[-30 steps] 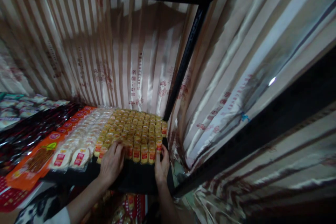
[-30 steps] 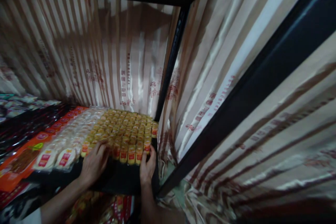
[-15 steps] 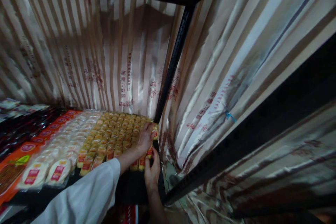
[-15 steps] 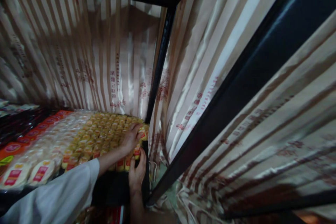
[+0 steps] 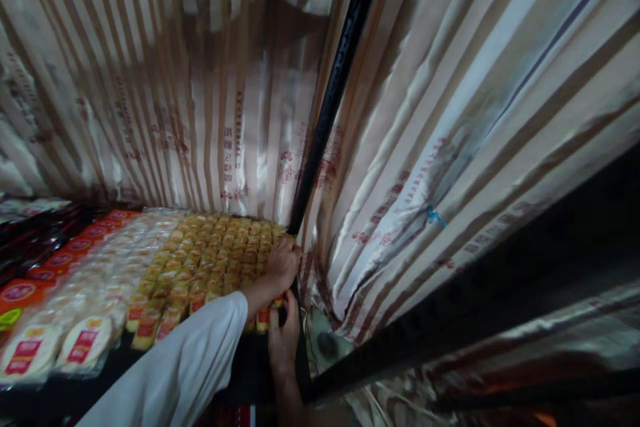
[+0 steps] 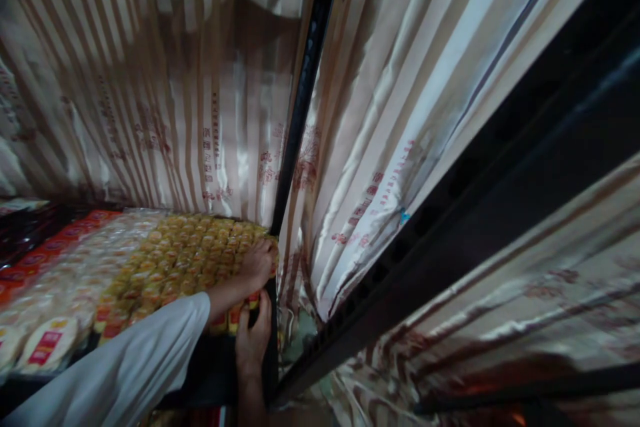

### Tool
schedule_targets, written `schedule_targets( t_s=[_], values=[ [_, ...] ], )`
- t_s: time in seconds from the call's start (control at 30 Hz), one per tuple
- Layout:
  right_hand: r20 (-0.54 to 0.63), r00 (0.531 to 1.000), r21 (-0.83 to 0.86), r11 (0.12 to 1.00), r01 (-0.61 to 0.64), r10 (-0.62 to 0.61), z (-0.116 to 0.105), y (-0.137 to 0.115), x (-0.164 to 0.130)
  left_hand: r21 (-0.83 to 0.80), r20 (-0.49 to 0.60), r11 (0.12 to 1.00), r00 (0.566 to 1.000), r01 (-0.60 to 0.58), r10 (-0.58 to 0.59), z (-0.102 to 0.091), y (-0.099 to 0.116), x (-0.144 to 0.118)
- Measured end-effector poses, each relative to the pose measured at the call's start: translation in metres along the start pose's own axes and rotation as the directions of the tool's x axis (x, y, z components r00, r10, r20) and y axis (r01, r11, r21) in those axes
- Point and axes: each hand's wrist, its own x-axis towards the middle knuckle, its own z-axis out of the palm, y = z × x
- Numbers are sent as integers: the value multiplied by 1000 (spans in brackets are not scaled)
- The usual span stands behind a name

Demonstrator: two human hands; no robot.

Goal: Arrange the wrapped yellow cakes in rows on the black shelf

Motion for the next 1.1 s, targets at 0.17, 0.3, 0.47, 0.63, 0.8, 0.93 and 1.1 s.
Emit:
schedule_targets(
  t_s=[0.17, 0.3, 0.47, 0.63, 0.8, 0.93, 1.1],
  values=[
    [19, 1000, 8, 1000, 1, -1, -1, -5, 0, 28, 0, 1000, 1000, 9, -9, 1, -4, 6],
    [18, 1000, 6, 1000, 8, -8, -1, -7, 0, 23, -10, 1000, 1000, 22, -21, 1, -6, 5],
    [5, 998, 9, 998, 59, -59, 0, -3, 1, 0, -16, 1000, 999, 31, -31, -15, -2, 2],
    [37, 996, 44, 996, 84, -86, 0, -2, 2, -98, -170, 994, 983, 54, -71, -37, -6, -41],
    [9, 987, 12, 987, 158, -158, -3, -11, 4, -86, -281, 978, 938, 188, -205, -36, -24, -123],
    [18, 976, -76, 973, 218, -217, -4, -15, 4, 68, -220, 967, 949, 245, -225, -29, -35, -160],
    [15, 937, -236, 909, 343, -350, -2, -19, 1, 138, -185, 969, 966, 207, -181, -27, -37, -164]
  ],
)
